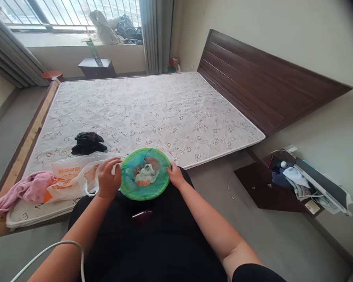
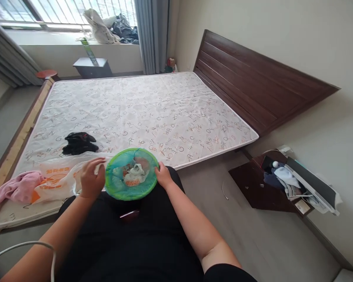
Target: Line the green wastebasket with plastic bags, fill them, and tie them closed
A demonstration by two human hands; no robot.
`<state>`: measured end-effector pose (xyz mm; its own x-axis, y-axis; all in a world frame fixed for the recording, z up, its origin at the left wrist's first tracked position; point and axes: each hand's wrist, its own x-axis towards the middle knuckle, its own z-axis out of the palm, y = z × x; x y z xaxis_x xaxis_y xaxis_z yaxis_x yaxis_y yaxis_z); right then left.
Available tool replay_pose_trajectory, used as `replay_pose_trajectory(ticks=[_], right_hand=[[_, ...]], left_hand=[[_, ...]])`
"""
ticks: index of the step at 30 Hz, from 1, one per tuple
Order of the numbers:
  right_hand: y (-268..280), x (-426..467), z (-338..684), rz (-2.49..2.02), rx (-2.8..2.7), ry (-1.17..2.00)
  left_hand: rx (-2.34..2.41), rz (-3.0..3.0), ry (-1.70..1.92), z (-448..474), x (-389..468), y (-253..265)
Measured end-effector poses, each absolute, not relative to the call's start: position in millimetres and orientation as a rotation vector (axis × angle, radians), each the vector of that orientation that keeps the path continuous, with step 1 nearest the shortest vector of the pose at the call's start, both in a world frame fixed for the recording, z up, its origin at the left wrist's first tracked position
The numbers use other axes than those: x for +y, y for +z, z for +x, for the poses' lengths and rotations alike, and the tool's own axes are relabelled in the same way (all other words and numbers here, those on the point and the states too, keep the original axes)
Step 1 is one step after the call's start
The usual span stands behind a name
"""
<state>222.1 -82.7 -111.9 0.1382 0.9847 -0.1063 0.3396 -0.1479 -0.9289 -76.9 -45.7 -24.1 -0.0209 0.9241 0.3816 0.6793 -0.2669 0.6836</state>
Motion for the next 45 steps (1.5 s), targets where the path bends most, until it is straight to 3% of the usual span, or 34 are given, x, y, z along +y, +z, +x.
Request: replay_pose_trajectory(ticks=[3,6,9,14,18,24,29,37,45], right_hand=[[-115.1,-79.9,218.9,-1.492,-1.192,1.165],[-117.4,-77.9,213.2,-1.366,-1.082,1.321],[-117.9,-79.6,210.3,-1.359,-1.027,1.367],[-115.9,-83.8,211.5,-1.431,-1.109,1.224],[-114.8,-85.0,211.9,-1.511,-1.247,1.112],[-113.5,-89.2,207.7,-1.519,-1.489,0.982],[-111.7,-92.2,201.5,-1.505,-1.642,0.886],[-116.3,-89.5,201.1,-1.624,-1.666,0.770],[-115.2,-96.3,186.0,-1.687,-1.622,0.789]], left_hand=[[1.862,1.567,1.173,-111.0,-49.6,-17.5],[1.687,1.257,0.847,-124.3,-52.0,-28.8],[1.512,1.233,0.817,-124.5,-67.5,-42.6],[1.573,1.203,1.009,-117.6,-102.5,-48.1],[1.405,0.823,1.164,-115.3,-108.2,-39.2],[1.082,0.338,1.082,-121.2,-88.8,-16.7],[1.185,0.733,1.008,-106.4,-66.3,-0.2],[1.541,1.978,0.550,-20.0,-96.7,-10.0],[1.143,2.455,0.036,12.9,-146.0,-26.3]])
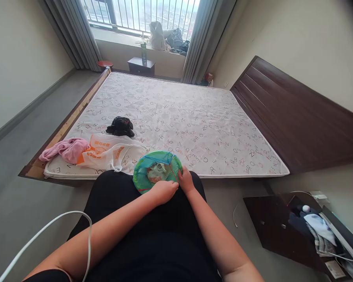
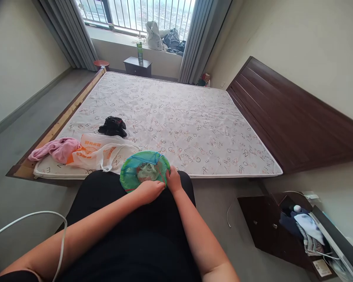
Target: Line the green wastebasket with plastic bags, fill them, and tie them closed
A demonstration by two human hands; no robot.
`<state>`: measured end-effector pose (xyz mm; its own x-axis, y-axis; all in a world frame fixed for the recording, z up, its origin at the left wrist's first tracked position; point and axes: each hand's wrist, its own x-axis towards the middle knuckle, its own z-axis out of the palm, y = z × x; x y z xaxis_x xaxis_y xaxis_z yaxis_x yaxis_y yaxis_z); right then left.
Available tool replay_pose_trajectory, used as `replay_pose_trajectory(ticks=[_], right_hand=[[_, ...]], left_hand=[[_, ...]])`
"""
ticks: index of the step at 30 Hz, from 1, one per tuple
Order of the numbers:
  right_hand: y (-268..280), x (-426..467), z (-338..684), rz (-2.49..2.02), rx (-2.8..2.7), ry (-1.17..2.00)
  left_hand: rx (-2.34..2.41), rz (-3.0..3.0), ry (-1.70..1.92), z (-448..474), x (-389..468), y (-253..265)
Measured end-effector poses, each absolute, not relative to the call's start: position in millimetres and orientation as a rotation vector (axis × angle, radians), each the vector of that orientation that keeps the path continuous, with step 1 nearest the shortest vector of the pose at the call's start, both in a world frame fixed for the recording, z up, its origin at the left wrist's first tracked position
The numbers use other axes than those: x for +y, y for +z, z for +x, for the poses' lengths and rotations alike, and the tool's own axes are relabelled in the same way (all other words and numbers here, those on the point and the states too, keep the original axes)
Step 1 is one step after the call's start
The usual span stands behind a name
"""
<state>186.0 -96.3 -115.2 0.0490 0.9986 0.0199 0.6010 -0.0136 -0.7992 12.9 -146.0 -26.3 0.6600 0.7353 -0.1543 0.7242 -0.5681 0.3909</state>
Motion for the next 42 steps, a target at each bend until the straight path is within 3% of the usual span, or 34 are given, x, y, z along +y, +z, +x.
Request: replay_pose_trajectory(ticks=[10,15,20,25,33,42], right_hand=[[-112.6,-84.4,198.0,-1.748,-1.277,0.925],[-112.3,-85.7,197.9,-1.645,-1.167,1.039],[-119.9,-81.1,201.5,-1.533,-0.935,1.163],[-114.9,-71.9,208.0,-1.433,-0.752,1.329],[-34.8,-42.7,228.0,-1.293,-0.785,1.627],[58.9,-12.7,221.8,-1.203,-0.927,1.644]], left_hand=[[0.714,2.263,0.274,-11.4,-187.2,36.6],[0.786,2.082,0.648,-44.5,-173.9,60.9],[1.109,1.877,1.196,-84.6,-142.1,46.5],[1.307,1.689,1.407,-107.0,-113.7,22.5],[1.213,1.083,1.549,-115.8,-70.5,27.5],[1.227,0.977,1.653,-125.8,-45.0,41.3]])
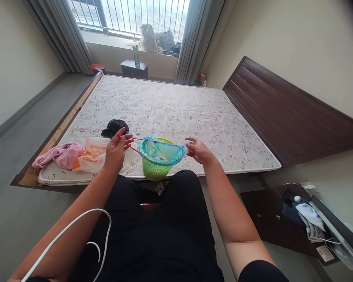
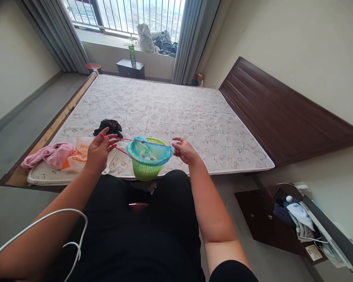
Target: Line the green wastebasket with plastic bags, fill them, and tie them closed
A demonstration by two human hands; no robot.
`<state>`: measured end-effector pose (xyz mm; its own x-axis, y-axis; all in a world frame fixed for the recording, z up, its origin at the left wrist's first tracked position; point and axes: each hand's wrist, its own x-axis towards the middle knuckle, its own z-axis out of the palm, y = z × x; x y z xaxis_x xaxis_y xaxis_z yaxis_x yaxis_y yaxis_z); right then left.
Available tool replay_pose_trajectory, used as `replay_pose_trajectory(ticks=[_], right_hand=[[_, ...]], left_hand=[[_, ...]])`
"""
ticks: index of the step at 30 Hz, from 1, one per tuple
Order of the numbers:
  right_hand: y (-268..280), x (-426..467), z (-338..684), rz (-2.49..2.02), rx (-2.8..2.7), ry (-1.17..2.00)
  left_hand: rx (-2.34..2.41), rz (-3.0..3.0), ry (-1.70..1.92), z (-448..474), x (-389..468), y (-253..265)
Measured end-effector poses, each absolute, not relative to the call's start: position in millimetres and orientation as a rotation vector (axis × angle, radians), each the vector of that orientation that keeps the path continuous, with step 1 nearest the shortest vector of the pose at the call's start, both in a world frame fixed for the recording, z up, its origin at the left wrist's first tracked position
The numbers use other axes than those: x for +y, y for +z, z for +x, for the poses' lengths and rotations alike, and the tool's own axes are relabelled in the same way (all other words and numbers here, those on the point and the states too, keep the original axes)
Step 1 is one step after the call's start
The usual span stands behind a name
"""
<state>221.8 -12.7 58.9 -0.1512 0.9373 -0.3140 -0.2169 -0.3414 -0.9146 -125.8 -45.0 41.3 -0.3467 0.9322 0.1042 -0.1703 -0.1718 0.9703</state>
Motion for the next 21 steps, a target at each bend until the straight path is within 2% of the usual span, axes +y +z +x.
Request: replay_pose_trajectory(ticks=[9,15,21], right_hand=[[105.3,-11.8,203.9,-0.886,-0.692,1.472],[117.0,-11.8,207.1,-0.808,-0.497,1.294],[113.7,-23.3,221.1,-0.914,-0.666,1.403]], left_hand=[[1.185,1.004,1.790,-132.3,-41.1,67.3],[1.123,0.905,1.881,-139.4,-31.6,92.2],[1.017,0.777,1.876,-148.0,-27.3,101.6]])
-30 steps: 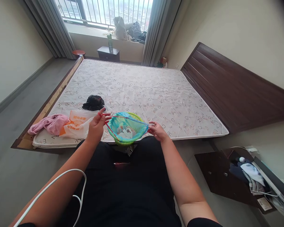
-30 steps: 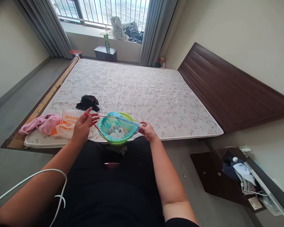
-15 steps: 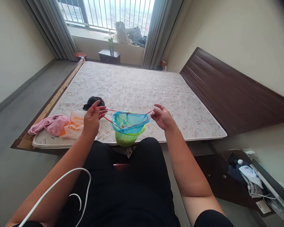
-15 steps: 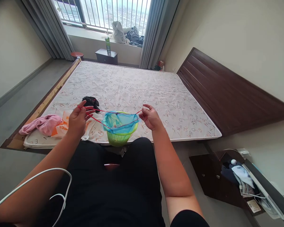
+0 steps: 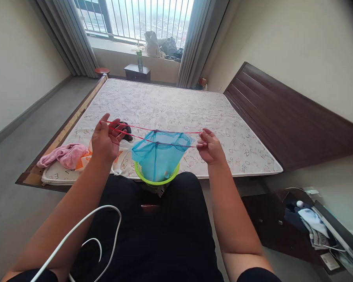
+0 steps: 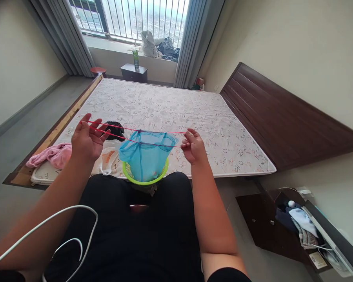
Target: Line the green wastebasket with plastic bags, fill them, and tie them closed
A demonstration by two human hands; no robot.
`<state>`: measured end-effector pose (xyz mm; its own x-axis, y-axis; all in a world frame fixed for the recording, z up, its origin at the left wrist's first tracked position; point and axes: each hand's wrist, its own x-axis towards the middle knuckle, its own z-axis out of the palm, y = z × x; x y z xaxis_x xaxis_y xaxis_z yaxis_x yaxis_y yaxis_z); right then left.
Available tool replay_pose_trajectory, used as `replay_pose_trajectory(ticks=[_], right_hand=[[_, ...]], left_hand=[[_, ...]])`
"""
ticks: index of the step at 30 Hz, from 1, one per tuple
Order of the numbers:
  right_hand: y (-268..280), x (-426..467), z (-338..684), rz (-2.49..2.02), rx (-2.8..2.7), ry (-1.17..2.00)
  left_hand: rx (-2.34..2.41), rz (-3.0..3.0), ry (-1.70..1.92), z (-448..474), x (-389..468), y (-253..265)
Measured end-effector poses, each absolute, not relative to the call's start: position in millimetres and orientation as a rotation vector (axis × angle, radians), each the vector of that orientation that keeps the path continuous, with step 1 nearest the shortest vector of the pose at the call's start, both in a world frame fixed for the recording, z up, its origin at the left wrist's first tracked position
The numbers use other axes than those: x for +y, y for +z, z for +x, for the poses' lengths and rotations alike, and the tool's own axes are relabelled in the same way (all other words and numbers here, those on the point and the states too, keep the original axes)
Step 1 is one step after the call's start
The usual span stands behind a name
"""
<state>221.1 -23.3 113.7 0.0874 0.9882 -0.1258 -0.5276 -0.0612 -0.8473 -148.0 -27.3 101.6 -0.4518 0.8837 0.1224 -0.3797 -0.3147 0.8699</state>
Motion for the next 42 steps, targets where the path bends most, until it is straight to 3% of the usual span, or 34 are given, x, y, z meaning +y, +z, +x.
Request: replay_pose_trajectory(ticks=[5,13,21,25,33,36,39,42], right_hand=[[116.8,-36.0,226.7,-1.067,-1.038,1.521],[141.3,-50.9,196.8,-0.769,-0.941,1.316],[160.7,-66.4,140.7,-1.029,-1.895,1.118],[163.2,-66.5,133.7,-0.992,-2.078,1.000],[147.4,-73.3,130.8,-1.060,-1.992,0.917],[140.7,-65.2,134.8,-1.141,-1.669,0.911],[134.2,-50.7,146.5,-1.156,-1.197,1.056],[131.2,-46.2,156.2,-1.101,-1.137,1.283]], left_hand=[[1.025,0.744,1.891,-155.7,-26.4,100.0],[0.887,0.821,1.741,-119.3,-43.8,114.4],[0.788,1.119,0.973,-56.7,-65.2,131.4],[0.840,1.209,0.900,-47.4,-72.3,133.2],[0.997,1.219,0.928,-47.1,-77.6,128.0],[0.940,1.141,1.034,-49.1,-82.8,125.7],[0.804,1.145,0.992,-55.9,-89.6,121.1],[0.800,1.406,0.714,-59.1,-93.6,114.7]])
